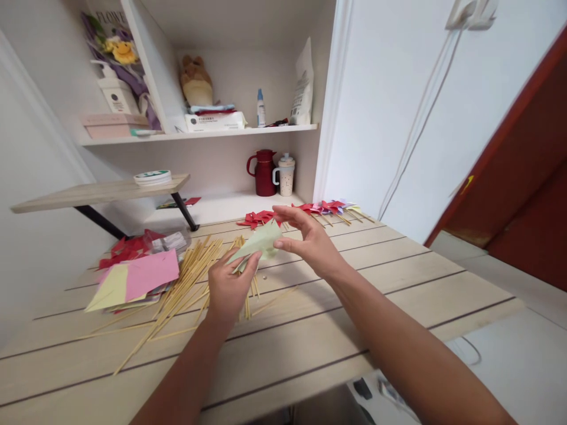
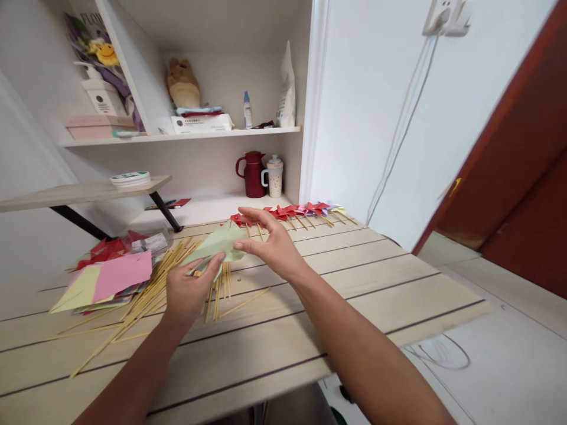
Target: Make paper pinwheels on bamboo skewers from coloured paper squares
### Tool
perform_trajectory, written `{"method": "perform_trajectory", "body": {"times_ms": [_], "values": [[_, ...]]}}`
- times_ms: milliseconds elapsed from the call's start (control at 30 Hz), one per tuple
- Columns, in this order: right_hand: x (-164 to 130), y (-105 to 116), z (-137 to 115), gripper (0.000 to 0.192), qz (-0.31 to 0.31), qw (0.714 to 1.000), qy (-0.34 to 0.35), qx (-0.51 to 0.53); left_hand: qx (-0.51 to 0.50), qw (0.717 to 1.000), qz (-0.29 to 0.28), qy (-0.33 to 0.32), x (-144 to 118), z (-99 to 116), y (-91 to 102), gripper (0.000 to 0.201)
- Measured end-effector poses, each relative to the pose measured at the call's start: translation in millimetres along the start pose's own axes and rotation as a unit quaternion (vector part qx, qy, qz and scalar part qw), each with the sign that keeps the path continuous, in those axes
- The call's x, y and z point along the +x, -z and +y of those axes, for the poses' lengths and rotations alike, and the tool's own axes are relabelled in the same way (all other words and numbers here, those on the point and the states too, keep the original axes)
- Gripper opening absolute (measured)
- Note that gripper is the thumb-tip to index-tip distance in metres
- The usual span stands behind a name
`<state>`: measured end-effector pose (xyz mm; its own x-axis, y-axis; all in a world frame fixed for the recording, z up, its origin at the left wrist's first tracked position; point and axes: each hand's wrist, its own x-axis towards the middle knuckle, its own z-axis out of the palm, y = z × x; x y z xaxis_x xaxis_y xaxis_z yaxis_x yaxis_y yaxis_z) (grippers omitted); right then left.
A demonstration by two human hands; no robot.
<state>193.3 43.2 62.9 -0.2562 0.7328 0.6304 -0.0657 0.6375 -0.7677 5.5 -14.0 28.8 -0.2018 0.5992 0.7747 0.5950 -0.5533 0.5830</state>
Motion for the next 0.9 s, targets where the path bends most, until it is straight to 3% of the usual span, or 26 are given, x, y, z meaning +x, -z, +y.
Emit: {"method": "perform_trajectory", "body": {"times_ms": [367, 500, 700, 900], "values": [[0.4, 2.4, -12.9, 0.032, -0.056, 0.997, 0.022, -0.048, 0.014, 0.992, -0.025, -0.122, 2.7, -0.4, 0.9, 0.012], [-0.1, 1.0, -12.2, 0.018, -0.075, 0.996, 0.021, -0.041, 0.004, 0.991, -0.024, -0.134, 3.5, 1.1, 1.0, 0.012], [-1.2, -3.2, -11.6, 0.021, -0.096, 0.995, 0.022, -0.022, -0.016, 0.994, -0.041, -0.103, 6.6, 4.7, 3.9, 0.013], [-1.2, -2.4, -12.2, 0.021, -0.088, 0.996, 0.025, -0.025, 0.0, 0.986, -0.054, -0.161, 8.0, 6.6, 4.2, 0.015]]}}
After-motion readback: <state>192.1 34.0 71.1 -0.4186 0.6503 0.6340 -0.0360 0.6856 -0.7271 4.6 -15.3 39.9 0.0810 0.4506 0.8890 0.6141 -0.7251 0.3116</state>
